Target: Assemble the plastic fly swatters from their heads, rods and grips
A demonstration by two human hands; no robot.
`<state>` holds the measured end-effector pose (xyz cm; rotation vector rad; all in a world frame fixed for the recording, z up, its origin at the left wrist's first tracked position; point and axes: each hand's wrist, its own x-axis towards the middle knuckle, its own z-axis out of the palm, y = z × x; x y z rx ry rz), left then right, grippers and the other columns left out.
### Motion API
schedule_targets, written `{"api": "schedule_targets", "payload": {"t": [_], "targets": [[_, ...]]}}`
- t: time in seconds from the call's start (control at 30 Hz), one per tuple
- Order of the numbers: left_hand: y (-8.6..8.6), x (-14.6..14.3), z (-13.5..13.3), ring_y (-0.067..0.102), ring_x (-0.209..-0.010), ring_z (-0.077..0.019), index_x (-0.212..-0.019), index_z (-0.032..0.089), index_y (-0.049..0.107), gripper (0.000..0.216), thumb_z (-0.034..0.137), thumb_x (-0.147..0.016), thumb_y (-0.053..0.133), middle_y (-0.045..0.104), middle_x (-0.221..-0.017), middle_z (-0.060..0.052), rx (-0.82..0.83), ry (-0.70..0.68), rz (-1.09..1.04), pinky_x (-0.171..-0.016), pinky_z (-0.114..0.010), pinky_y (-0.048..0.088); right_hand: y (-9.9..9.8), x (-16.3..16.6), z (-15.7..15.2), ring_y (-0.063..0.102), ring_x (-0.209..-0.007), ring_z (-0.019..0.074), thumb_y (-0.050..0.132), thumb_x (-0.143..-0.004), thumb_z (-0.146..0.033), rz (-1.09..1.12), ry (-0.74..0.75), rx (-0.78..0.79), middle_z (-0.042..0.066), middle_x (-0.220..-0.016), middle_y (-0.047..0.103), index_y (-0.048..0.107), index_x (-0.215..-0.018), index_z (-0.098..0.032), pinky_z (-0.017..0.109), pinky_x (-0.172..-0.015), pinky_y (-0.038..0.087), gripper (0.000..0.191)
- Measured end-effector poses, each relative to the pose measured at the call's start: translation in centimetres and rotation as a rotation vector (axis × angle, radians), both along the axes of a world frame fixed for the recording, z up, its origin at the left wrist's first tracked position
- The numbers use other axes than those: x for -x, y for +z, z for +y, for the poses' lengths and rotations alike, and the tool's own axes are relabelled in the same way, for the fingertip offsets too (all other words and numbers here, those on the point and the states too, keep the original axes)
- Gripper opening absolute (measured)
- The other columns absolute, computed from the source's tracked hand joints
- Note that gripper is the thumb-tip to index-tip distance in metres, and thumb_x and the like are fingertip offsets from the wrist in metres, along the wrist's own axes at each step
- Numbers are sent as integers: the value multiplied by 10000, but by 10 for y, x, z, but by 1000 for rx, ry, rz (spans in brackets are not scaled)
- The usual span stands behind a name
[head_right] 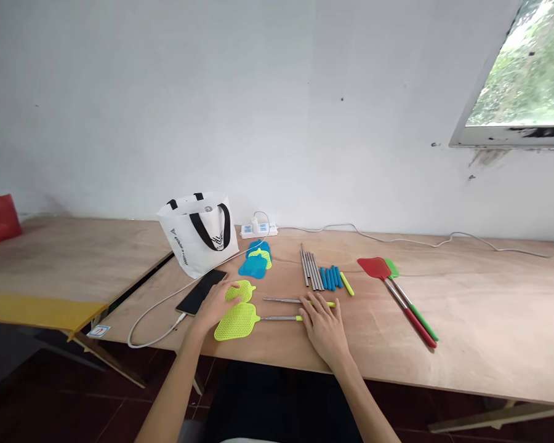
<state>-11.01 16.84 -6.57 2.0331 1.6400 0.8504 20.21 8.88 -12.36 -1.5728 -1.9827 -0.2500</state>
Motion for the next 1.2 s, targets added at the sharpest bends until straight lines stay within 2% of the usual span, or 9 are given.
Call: {"api": "schedule_targets", "payload": {"t": [0.1,0.23,0.4,0.5,0.6,0.7,0.8,1.0,1.2], "targets": [[-7,-11,-2,518,-1285,-418,-1261,180,619,442,361,-859,648,612,-1353,-191,37,56,221,-1058,-500,382,0,1,0,567,-1298,289,376,-1072,-452,30,-23,5,91,-1370,652,598,-1289,-271,669,-1151,232,359],[-14,-22,-4,442,-1367,-435,-1379,164,519,569,461,-903,611,506,-1466,-241,45,149,360,-1063,-493,354,2,1,0,625,-1179,274,372,-1064,-487,50,-29,-8,96,-1223,702,635,-1079,-238,638,-1151,263,362],[-10,-26,-6,442,-1353,-448,-1435,144,445,713,493,-859,680,508,-1443,-256,46,205,357,-1060,-515,354,5,-3,-1,535,-1326,285,404,-1057,-484,27,87,49,56,-1382,636,666,-1160,-307,667,-1180,204,332],[-3,-29,-8,538,-1269,-412,-1480,179,400,792,380,-804,761,481,-1441,-222,33,180,215,-998,-479,437,6,-5,0,548,-1311,278,449,-1048,-451,39,131,64,45,-1380,636,685,-1096,-300,610,-1179,258,284],[3,-36,-9,602,-1219,-342,-1524,263,351,784,210,-824,700,430,-1479,-164,-58,95,-37,-943,-434,506,7,-6,2,619,-1186,259,498,-1032,-433,72,132,81,41,-1247,693,649,-1009,-273,551,-1137,338,222],[8,-42,-10,485,-1385,-314,-1529,305,348,717,158,-876,607,441,-1517,-114,-233,9,-245,-1119,-469,413,8,-7,3,654,-1017,237,536,-1018,-416,99,112,112,24,-1059,714,603,-961,-264,480,-1026,432,176],[10,-44,-9,326,-1500,-323,-1519,283,354,696,301,-898,667,419,-1565,-120,-313,15,-421,-1210,-486,302,8,-6,4,639,-940,236,522,-1023,-380,100,87,122,25,-981,690,593,-933,-257,409,-868,480,168],[-1,-45,-4,604,-1236,-314,-1425,236,426,830,419,-738,854,587,-1364,-142,-67,-51,-846,-1022,-456,503,5,-6,5,607,-990,258,567,-995,-327,119,68,90,53,-990,642,663,-1038,-267,395,-874,498,121],[-22,-48,2,650,-1065,-279,-1209,206,536,641,397,-698,872,650,-1170,-100,140,-104,-816,-852,-362,545,5,-7,5,620,-965,250,528,-1014,-336,138,52,122,58,-989,654,647,-950,-249,391,-852,487,160]]}}
